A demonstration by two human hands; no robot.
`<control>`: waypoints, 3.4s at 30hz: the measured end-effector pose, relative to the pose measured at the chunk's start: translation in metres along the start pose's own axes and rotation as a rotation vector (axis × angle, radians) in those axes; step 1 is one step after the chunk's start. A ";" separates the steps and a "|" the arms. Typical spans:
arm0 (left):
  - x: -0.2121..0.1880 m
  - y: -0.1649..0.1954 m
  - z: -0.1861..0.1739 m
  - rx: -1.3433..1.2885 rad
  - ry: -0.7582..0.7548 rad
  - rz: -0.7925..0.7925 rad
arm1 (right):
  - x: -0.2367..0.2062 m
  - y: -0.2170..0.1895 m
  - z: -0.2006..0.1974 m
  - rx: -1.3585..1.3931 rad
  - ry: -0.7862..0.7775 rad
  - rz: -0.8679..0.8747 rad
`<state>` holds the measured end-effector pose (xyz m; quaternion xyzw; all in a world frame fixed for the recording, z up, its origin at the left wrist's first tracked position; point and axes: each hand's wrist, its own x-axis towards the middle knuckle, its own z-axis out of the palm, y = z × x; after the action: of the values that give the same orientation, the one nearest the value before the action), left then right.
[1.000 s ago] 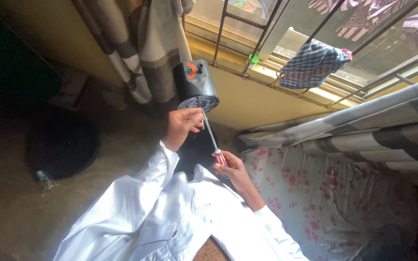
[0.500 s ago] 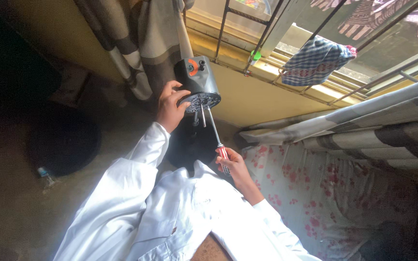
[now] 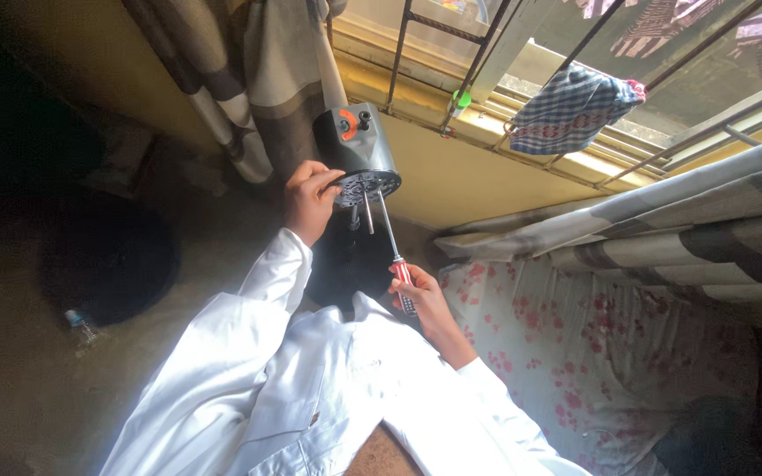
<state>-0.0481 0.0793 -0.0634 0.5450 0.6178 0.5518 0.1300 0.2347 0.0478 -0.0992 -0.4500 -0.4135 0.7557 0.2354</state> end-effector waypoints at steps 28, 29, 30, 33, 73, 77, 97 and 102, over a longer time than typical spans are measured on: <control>0.004 0.002 -0.005 0.057 0.012 0.024 | 0.013 -0.003 0.005 0.385 -0.023 0.156; 0.004 0.004 -0.005 0.067 0.013 0.031 | 0.014 -0.002 0.004 0.429 -0.047 0.174; 0.005 0.006 -0.006 0.071 0.012 0.013 | 0.014 -0.003 0.004 0.473 -0.072 0.192; 0.004 0.012 -0.007 0.067 0.009 -0.012 | 0.014 -0.002 0.006 0.530 -0.100 0.211; -0.096 -0.006 0.081 -1.127 -0.331 -0.839 | 0.011 0.006 0.011 0.600 -0.049 0.262; -0.093 -0.002 0.083 -1.089 -0.297 -0.899 | 0.014 0.010 0.013 0.544 -0.056 0.133; -0.063 0.000 0.076 -1.066 -0.137 -0.862 | 0.003 -0.018 0.018 0.305 0.200 0.100; -0.048 -0.001 0.083 -0.629 -0.037 -0.715 | 0.006 -0.019 0.011 0.431 0.096 0.203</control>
<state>0.0325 0.0850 -0.1151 0.2423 0.5671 0.6228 0.4814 0.2224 0.0584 -0.0831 -0.4641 -0.1834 0.8240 0.2682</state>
